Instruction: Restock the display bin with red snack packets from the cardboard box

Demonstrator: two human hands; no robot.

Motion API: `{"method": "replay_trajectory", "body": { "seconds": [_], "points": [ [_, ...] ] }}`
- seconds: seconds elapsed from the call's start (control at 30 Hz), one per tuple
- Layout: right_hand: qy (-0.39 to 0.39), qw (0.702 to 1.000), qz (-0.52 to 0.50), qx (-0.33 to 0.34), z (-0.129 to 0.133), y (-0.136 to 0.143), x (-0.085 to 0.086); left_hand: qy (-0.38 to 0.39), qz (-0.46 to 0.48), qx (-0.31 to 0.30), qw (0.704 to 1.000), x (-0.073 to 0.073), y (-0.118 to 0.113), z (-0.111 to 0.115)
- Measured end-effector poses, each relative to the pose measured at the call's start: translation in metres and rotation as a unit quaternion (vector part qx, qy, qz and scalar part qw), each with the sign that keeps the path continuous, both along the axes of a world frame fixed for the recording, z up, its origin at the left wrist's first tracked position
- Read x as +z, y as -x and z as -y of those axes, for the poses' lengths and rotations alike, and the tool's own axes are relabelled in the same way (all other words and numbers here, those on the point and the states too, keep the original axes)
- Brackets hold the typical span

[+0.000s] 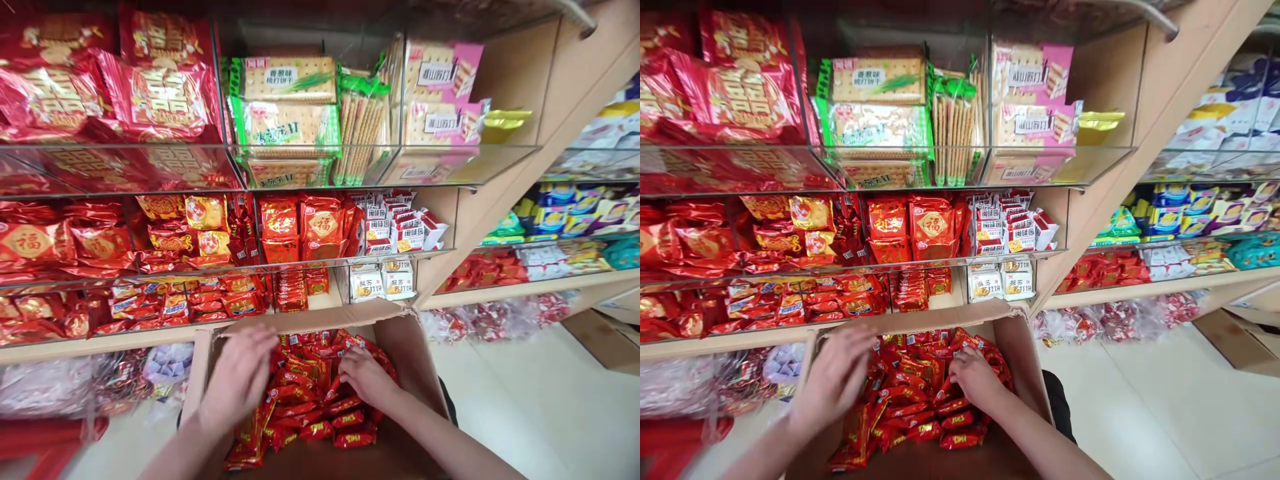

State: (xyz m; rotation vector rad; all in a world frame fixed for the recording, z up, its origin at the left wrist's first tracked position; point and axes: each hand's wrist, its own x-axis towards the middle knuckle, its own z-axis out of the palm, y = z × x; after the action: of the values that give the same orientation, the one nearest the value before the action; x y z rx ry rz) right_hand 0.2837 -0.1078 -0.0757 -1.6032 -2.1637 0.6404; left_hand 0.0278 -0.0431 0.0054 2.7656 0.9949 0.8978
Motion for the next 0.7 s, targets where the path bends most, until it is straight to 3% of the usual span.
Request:
{"method": "replay_trajectory", "body": {
  "seconds": [0.07,0.17,0.3,0.43,0.57,0.63,0.7],
  "points": [
    [-0.035,0.996,-0.077,-0.021,0.011,0.001,0.019,0.063,0.021,-0.026,0.997,-0.012,-0.013,0.028],
    [-0.019,0.973,-0.212,-0.084,0.025,0.01,0.053,0.211,0.082,0.027,0.974,-0.025,-0.037,0.055],
    [0.055,0.912,-0.372,-0.162,0.029,0.026,0.073,0.361,0.181,0.095,0.91,-0.027,-0.059,0.059],
    [0.125,0.841,-0.495,-0.181,0.029,0.035,0.073,0.385,0.244,0.137,0.88,-0.017,-0.064,0.055],
    [0.248,0.801,-0.53,-0.123,0.033,0.043,0.077,0.434,0.31,0.191,0.824,-0.013,-0.064,0.057],
    [0.29,0.793,-0.525,-0.105,0.036,0.048,0.081,0.419,0.324,0.196,0.825,-0.015,-0.064,0.058],
    [0.28,0.808,-0.509,-0.097,0.038,0.051,0.085,0.381,0.315,0.179,0.851,-0.016,-0.063,0.058]
  ]
}}
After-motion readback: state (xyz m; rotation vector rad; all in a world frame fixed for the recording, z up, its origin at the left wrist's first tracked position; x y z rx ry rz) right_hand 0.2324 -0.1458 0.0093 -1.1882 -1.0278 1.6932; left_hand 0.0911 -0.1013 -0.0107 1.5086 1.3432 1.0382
